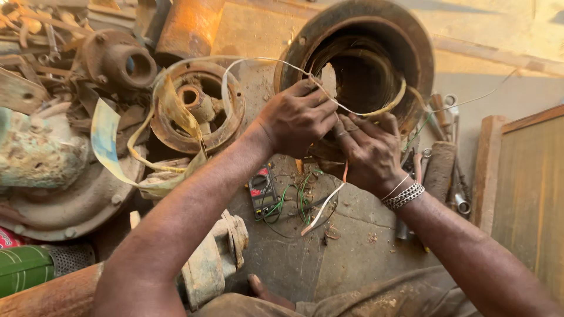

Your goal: The person sits on the floor and works on an electric motor. They use pliers to strip and twist wires, then use a multimeter to test the connections. They insert the rotor into the stator and use a wrench to tighten a bolt on the motor housing.

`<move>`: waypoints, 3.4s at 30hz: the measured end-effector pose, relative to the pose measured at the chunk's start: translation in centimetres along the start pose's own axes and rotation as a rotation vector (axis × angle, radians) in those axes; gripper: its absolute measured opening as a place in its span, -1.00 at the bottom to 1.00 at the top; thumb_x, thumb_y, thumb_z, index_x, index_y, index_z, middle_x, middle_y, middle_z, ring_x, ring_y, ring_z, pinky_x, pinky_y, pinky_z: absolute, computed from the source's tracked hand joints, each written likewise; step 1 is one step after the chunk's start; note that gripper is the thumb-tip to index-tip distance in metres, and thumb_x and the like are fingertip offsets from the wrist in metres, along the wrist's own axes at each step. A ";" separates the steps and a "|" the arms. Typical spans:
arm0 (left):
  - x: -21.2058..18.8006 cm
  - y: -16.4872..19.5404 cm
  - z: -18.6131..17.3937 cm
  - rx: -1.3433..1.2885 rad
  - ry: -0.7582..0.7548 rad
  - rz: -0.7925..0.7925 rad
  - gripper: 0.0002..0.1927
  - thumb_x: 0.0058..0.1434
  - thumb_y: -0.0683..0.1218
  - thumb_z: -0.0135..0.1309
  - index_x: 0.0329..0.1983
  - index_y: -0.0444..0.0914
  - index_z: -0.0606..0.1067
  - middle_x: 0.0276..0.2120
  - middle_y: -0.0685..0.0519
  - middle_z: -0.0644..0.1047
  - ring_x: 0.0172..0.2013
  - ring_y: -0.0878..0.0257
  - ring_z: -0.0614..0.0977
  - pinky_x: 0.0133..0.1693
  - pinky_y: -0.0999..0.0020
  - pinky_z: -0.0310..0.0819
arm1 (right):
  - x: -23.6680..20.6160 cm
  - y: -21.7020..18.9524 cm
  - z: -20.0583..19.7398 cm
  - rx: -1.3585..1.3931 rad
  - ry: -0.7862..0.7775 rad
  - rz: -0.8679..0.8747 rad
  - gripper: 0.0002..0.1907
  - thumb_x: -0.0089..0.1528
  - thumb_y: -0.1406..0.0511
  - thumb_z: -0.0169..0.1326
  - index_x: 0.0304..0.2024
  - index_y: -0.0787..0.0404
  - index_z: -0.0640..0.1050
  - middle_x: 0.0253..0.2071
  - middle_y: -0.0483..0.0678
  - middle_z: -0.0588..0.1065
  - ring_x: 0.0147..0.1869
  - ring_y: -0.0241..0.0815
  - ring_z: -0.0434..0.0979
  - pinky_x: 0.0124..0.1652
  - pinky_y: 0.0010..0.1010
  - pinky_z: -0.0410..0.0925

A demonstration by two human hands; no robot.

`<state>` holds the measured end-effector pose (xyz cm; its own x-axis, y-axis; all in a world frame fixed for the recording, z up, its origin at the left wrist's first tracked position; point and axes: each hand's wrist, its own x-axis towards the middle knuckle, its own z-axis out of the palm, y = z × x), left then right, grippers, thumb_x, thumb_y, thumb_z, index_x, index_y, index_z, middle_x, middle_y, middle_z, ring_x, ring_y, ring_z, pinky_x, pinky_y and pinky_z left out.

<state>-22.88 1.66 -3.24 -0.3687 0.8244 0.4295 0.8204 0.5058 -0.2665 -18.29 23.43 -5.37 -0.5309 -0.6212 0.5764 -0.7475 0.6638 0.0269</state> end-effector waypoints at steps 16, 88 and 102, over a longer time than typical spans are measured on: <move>0.6 0.2 0.4 -0.055 0.007 -0.153 -0.05 -0.15 0.17 0.46 0.24 -0.01 0.18 0.20 0.02 0.36 0.28 0.08 0.43 0.39 0.14 0.19 | 2.8 6.3 -4.7 0.201 -0.309 -0.204 -0.72 0.21 0.30 0.18 -0.01 0.11 0.60 -0.46 -0.08 0.54 -0.46 -0.21 0.53 -0.45 -0.35 0.46; 7.0 -2.4 -0.1 0.362 -1.280 -0.117 -0.72 0.33 0.05 -0.01 0.05 0.02 0.60 0.13 0.30 0.54 0.37 0.28 0.25 0.15 0.12 0.24 | 7.4 0.5 1.6 0.042 -0.618 0.496 -0.30 0.11 -0.41 0.02 -0.49 0.01 0.57 -0.53 -0.05 0.55 -0.40 -0.15 0.63 -0.39 -0.24 0.48; 6.6 -2.5 0.3 0.204 -1.131 -0.272 -0.63 0.44 0.04 -0.14 0.16 -0.09 0.58 0.33 0.05 0.43 0.51 0.07 0.09 0.41 -0.22 -0.16 | 5.9 1.6 4.9 -0.101 -0.515 0.385 -0.48 0.24 -0.13 0.02 -0.53 0.09 0.62 -0.53 -0.04 0.56 -0.42 -0.12 0.60 -0.39 -0.21 0.45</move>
<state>-27.48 5.91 -0.06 -0.7822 0.3875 -0.4878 0.6079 0.6463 -0.4613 -24.55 18.81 -5.95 -0.8956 -0.4345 0.0956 -0.4375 0.8992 -0.0120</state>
